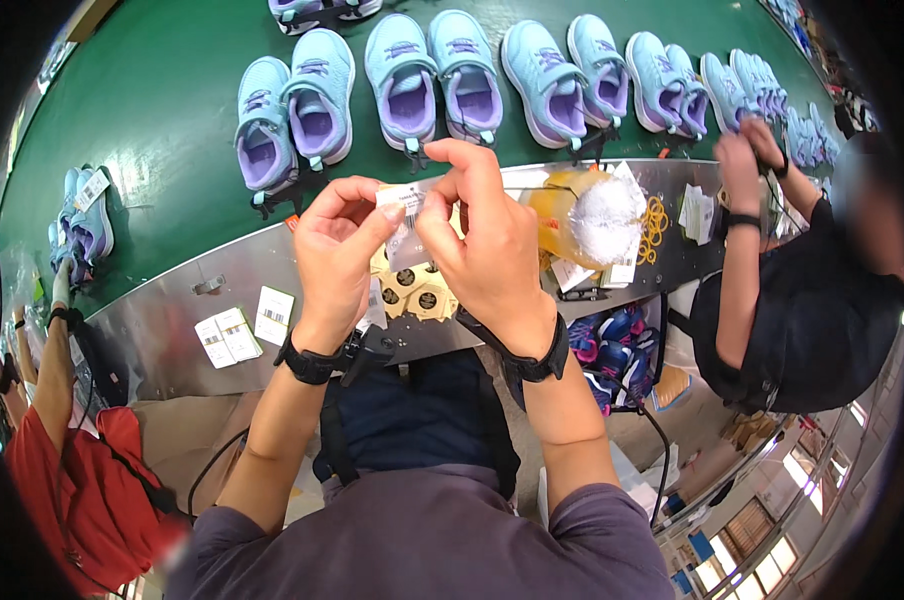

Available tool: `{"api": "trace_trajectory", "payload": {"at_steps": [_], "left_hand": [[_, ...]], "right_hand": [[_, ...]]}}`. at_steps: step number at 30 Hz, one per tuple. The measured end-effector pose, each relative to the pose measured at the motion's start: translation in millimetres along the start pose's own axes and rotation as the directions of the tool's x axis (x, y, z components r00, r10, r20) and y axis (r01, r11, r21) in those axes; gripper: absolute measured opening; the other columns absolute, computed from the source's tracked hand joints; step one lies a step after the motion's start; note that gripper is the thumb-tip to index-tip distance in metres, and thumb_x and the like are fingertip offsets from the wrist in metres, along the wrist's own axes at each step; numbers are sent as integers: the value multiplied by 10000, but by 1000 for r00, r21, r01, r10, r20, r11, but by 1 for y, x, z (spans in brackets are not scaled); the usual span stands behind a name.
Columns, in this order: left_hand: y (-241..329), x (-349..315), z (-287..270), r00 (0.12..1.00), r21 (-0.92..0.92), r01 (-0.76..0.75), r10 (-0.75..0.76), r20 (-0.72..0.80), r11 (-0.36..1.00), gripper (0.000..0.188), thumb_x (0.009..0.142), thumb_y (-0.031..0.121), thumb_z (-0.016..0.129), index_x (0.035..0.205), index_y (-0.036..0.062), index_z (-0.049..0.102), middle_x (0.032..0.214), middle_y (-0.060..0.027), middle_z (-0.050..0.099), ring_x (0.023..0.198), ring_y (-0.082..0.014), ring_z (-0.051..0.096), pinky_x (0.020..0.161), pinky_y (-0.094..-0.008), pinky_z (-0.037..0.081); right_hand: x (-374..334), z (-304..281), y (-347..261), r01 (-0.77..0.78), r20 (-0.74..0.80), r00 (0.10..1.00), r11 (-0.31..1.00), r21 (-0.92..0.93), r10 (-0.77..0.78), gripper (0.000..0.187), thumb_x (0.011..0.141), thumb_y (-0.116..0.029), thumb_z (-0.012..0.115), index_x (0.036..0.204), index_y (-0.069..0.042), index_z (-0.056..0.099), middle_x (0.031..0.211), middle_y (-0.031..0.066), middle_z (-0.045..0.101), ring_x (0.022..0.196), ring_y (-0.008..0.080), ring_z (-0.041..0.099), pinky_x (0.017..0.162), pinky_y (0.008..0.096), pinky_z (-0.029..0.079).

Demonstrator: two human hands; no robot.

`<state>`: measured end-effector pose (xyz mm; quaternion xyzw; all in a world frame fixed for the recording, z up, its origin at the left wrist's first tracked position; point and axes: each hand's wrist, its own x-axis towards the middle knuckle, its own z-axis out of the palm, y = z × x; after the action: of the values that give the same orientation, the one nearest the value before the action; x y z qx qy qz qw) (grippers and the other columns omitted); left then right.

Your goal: The person attaches paper tags to a series of light blue and purple sneakers arranged on a green conveyor belt. They pick up tags from a pile, peel off the backing, and affix them to the tongue of each shoe. The person then moves to a different area to sort pink and blue shoes into white plastic bins.

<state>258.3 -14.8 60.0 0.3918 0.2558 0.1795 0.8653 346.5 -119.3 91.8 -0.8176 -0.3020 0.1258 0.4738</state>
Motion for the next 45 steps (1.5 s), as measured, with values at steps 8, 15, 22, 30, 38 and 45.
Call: {"api": "trace_trajectory", "payload": {"at_steps": [8, 15, 22, 30, 38, 45], "left_hand": [[21, 22, -12, 833, 645, -524, 491, 253, 556, 145, 684, -57, 679, 778, 44, 634, 802, -69, 603, 721, -203, 607, 680, -281, 482], [50, 53, -36, 410, 572, -770, 468, 783, -282, 120, 605, 101, 631, 705, 59, 580, 786, -18, 543, 790, -189, 572, 703, -327, 491], [55, 89, -55, 483, 578, -759, 334, 809, -300, 151, 598, 85, 634, 739, 60, 589, 800, -25, 565, 746, -200, 577, 650, -331, 479], [62, 179, -90, 788, 809, -576, 342, 512, 116, 132, 782, 144, 675, 801, 23, 626, 750, -103, 609, 691, -264, 593, 625, -335, 462], [85, 251, -112, 727, 959, -195, -626, 282, 206, 138, 696, 16, 652, 815, -49, 674, 755, -113, 664, 588, -165, 620, 534, -306, 517], [84, 243, -122, 778, 941, -283, -529, 338, 185, 114, 652, 8, 639, 755, -22, 677, 687, -89, 652, 520, -153, 599, 484, -271, 491]], "right_hand": [[25, 8, -11, 86, 112, 991, 986, -140, -70, 174, 825, -5, 583, 993, -31, 620, 696, 105, 631, 518, 216, 591, 504, 311, 457], [53, 14, 0, -364, 422, 872, 906, 218, 249, 114, 884, -57, 560, 989, -13, 575, 738, 39, 624, 616, 31, 498, 539, 213, 391], [97, 43, 19, -167, 317, 935, 986, -7, 161, 98, 784, -144, 651, 846, -70, 664, 788, 32, 508, 706, 119, 459, 589, 270, 367], [181, 55, 52, 395, -47, 880, 782, -482, -473, 87, 827, -165, 613, 881, -103, 638, 936, 72, 646, 706, 275, 618, 577, 375, 466], [212, 79, 63, 596, 323, 790, 530, -603, -521, 110, 782, -65, 537, 884, -94, 566, 861, 21, 654, 643, 306, 617, 527, 388, 484], [192, 108, 57, 658, 524, 753, 469, -589, -399, 132, 779, -78, 540, 898, -134, 542, 680, 80, 595, 586, 292, 621, 449, 386, 455]]}}
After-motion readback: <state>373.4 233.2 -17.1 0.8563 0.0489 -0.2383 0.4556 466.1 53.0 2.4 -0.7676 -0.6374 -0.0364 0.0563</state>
